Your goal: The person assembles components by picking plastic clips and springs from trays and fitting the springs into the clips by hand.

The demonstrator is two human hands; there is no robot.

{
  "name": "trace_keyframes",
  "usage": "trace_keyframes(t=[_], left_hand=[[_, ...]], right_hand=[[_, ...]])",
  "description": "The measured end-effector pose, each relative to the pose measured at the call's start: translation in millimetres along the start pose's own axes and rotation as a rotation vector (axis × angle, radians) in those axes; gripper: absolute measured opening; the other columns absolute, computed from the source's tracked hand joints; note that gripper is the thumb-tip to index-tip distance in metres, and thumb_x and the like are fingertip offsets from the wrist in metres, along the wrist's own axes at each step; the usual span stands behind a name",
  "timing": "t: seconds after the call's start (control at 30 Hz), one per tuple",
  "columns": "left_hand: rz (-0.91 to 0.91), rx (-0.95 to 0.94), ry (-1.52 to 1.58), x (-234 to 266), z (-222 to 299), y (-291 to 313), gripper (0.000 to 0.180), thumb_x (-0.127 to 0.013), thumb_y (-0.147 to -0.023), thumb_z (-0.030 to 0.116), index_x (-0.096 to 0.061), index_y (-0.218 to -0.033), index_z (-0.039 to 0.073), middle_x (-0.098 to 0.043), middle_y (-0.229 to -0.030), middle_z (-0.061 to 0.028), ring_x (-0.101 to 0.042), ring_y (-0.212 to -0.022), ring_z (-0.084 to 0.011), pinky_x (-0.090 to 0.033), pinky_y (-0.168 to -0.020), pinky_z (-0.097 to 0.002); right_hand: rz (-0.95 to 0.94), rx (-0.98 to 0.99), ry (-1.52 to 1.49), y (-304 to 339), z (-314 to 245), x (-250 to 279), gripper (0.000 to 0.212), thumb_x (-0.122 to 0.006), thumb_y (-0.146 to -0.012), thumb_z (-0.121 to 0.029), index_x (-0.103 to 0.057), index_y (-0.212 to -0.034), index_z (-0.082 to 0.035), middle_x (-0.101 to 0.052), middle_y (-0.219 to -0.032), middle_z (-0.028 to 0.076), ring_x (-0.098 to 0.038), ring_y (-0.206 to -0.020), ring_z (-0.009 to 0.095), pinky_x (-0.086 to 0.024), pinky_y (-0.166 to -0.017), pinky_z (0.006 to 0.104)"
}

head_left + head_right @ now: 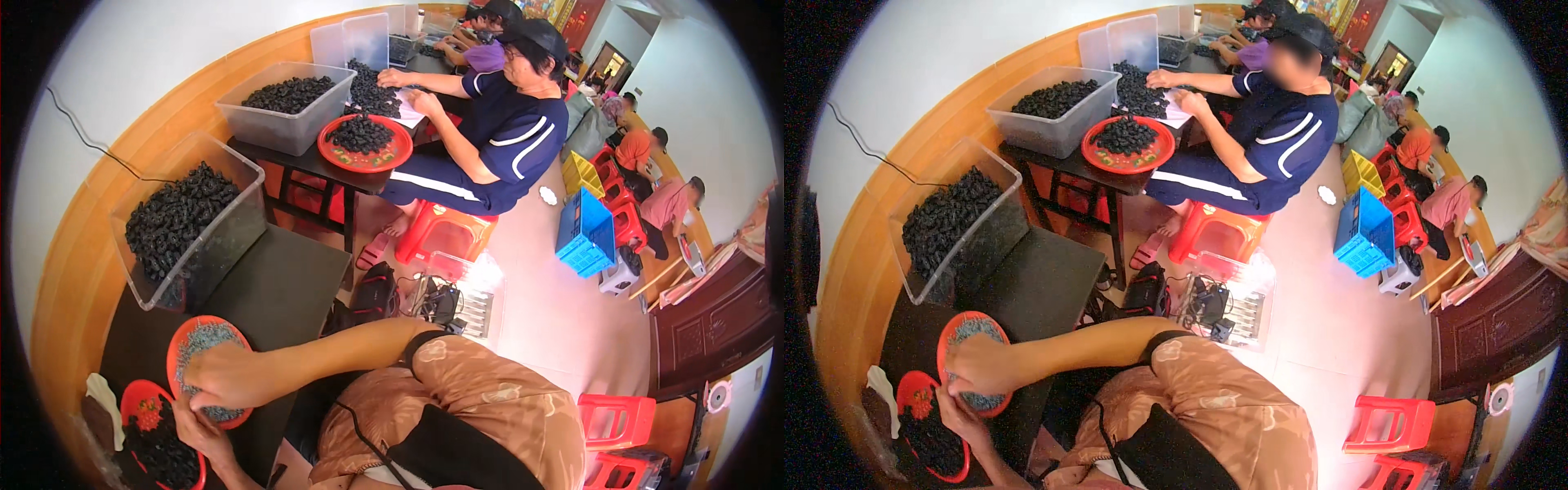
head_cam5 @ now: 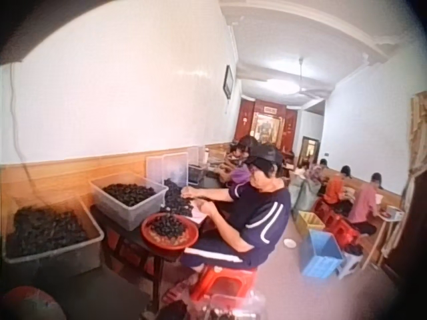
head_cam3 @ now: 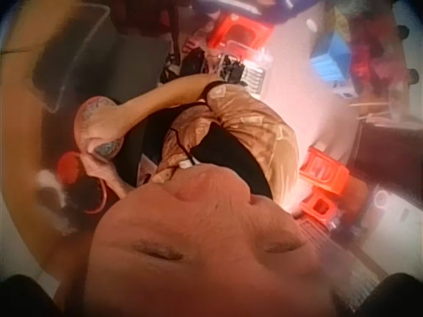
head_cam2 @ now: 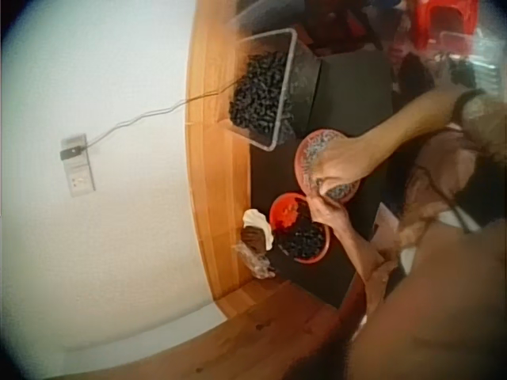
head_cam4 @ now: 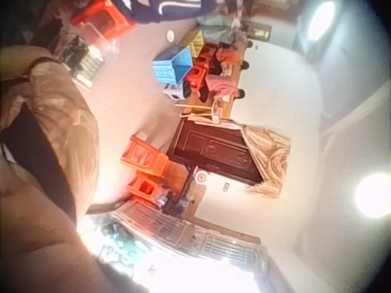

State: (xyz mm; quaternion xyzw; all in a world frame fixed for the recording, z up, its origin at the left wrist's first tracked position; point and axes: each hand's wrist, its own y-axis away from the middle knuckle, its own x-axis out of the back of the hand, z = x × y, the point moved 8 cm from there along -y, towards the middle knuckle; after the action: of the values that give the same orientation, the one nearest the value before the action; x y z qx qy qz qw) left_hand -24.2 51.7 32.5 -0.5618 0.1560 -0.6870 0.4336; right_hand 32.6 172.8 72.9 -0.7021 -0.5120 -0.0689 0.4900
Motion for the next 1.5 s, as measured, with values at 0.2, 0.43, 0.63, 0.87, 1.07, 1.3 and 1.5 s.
trace_keyframes(t=[0.2, 0.43, 0.63, 0.87, 1.07, 1.3, 1.5], left_hand=[[0.000, 0.180, -0.098, 4.7, -33.5, 15.6, 0.021, -0.048, -0.091, 0.000, -0.052, -0.110, -0.005, -0.057, -0.090, -0.0214, -0.057, -0.077, -0.0389, -0.045, -0.064, -0.0424], [-0.008, 0.309, -0.169, 6.5, -52.8, 24.1, 0.020, -0.048, -0.093, 0.008, -0.052, -0.110, -0.003, -0.059, -0.092, -0.0203, -0.059, -0.079, -0.0353, -0.046, -0.067, -0.0399], [-0.070, 0.351, -0.150, -4.8, -57.9, 25.6, 0.018, -0.048, -0.093, 0.008, -0.052, -0.107, -0.003, -0.057, -0.087, -0.0206, -0.057, -0.073, -0.0371, -0.045, -0.065, -0.0408], [-0.168, 0.348, -0.139, -5.5, -51.8, 16.5, 0.015, -0.046, -0.094, 0.009, -0.052, -0.104, -0.001, -0.054, -0.084, -0.0186, -0.055, -0.072, -0.0365, -0.043, -0.063, -0.0400], [-0.257, 0.613, -0.158, -6.6, -77.5, 41.1, 0.014, -0.046, -0.094, 0.009, -0.052, -0.103, 0.000, -0.054, -0.085, -0.0173, -0.055, -0.073, -0.0347, -0.043, -0.063, -0.0395], [-0.306, 0.427, -0.139, -20.5, -66.1, 18.7, 0.023, -0.049, -0.091, 0.005, -0.051, -0.113, -0.003, -0.058, -0.098, -0.0218, -0.060, -0.086, -0.0355, -0.047, -0.072, -0.0377], [-0.452, 0.365, -0.173, -34.2, -66.8, 22.3, 0.032, -0.050, -0.087, 0.000, -0.050, -0.119, -0.004, -0.057, -0.112, -0.0253, -0.058, -0.099, -0.0399, -0.048, -0.080, -0.0384]], right_hand=[[-0.275, -0.009, -0.260, -34.1, 23.5, -49.9, 0.028, -0.058, -0.082, -0.025, -0.060, -0.071, 0.001, -0.058, -0.063, 0.019, -0.058, -0.065, 0.038, -0.044, -0.058, 0.0459], [-0.460, 0.081, -0.507, -54.8, 35.2, -63.4, 0.028, -0.057, -0.083, -0.025, -0.057, -0.069, 0.000, -0.059, -0.066, 0.018, -0.057, -0.067, 0.038, -0.042, -0.058, 0.0462], [-0.381, 0.099, -0.665, -49.8, 51.9, -62.1, 0.024, -0.061, -0.079, -0.019, -0.055, -0.069, 0.001, -0.059, -0.070, 0.016, -0.057, -0.069, 0.036, -0.042, -0.060, 0.0439], [-0.378, 0.081, -0.708, -50.1, 57.0, -55.4, 0.021, -0.063, -0.079, -0.017, -0.056, -0.070, 0.002, -0.058, -0.068, 0.016, -0.057, -0.068, 0.035, -0.041, -0.059, 0.0425], [-0.373, 0.034, -0.807, -49.3, 59.8, -58.0, 0.021, -0.063, -0.080, -0.018, -0.058, -0.072, 0.001, -0.059, -0.069, 0.016, -0.058, -0.068, 0.034, -0.042, -0.059, 0.0409], [-0.249, -0.003, -0.834, -56.2, 68.7, -50.3, 0.015, -0.060, -0.082, -0.012, -0.058, -0.076, 0.001, -0.060, -0.069, 0.015, -0.059, -0.067, 0.034, -0.043, -0.059, 0.0397], [-0.177, -0.050, -0.806, -57.1, 73.1, -47.1, 0.014, -0.057, -0.086, -0.013, -0.054, -0.081, 0.000, -0.058, -0.066, 0.015, -0.058, -0.065, 0.035, -0.042, -0.055, 0.0411]])
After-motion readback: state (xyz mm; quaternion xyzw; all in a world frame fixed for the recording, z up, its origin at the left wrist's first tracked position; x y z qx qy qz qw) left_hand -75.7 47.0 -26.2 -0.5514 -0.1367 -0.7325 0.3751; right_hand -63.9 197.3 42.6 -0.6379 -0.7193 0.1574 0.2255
